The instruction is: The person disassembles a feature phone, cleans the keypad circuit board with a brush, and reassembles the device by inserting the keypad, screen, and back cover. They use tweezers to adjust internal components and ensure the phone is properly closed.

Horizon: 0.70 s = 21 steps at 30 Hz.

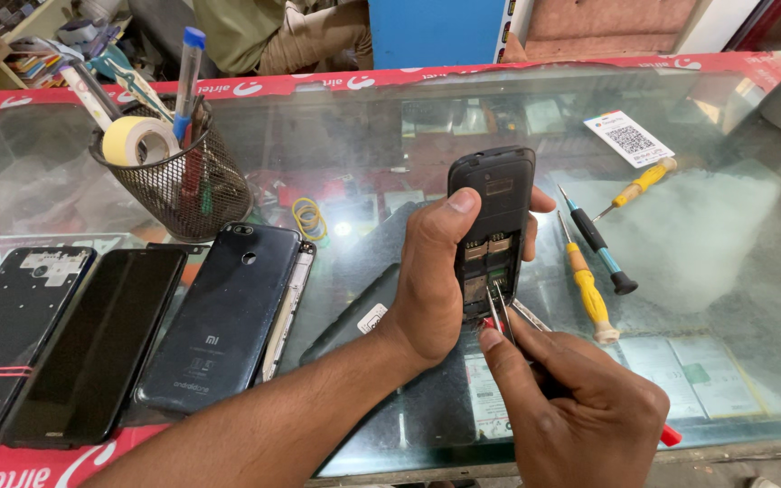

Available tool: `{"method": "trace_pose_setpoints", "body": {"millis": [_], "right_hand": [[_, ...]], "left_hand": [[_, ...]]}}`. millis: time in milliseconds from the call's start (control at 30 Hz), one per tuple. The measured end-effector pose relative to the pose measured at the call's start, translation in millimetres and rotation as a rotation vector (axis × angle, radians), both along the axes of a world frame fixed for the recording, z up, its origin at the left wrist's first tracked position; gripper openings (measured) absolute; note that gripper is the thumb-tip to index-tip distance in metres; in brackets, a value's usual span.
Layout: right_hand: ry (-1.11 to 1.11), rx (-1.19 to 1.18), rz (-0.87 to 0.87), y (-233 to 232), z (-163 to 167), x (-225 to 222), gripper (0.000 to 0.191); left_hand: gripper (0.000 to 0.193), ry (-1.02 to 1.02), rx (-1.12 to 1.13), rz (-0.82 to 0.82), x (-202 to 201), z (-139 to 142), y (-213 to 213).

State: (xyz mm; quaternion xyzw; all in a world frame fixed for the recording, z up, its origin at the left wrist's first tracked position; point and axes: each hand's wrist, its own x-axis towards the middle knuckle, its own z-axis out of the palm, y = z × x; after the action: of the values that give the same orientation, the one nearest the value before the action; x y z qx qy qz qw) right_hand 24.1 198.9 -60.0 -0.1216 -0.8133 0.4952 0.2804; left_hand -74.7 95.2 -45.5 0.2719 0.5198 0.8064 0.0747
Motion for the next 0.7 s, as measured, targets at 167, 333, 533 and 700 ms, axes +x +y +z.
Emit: {"method": "trace_pose_setpoints", "body": {"millis": [167, 333, 533, 700], "right_hand": [[-0.007, -0.001, 0.007, 0.2, 2.9, -0.7, 0.025], [-0.053, 0.005, -0.011, -0.1, 3.6, 0.4, 0.022], [0.000, 0.014, 0.012, 1.1, 1.0, 0.2, 0.023], [0.001, -0.030, 0.018, 0.2, 1.9, 0.5, 0.020]], "left_hand": [[0.069, -0.015, 0.004, -0.009, 0.0, -0.5, 0.1], [0.069, 0.010, -0.004, 0.000, 0.0, -1.2, 0.2], [0.068, 0.007, 0.000, 0.005, 0.1, -2.1, 0.7], [0.068, -0.004, 0.001, -0.002, 0.0, -1.6, 0.7]]}}
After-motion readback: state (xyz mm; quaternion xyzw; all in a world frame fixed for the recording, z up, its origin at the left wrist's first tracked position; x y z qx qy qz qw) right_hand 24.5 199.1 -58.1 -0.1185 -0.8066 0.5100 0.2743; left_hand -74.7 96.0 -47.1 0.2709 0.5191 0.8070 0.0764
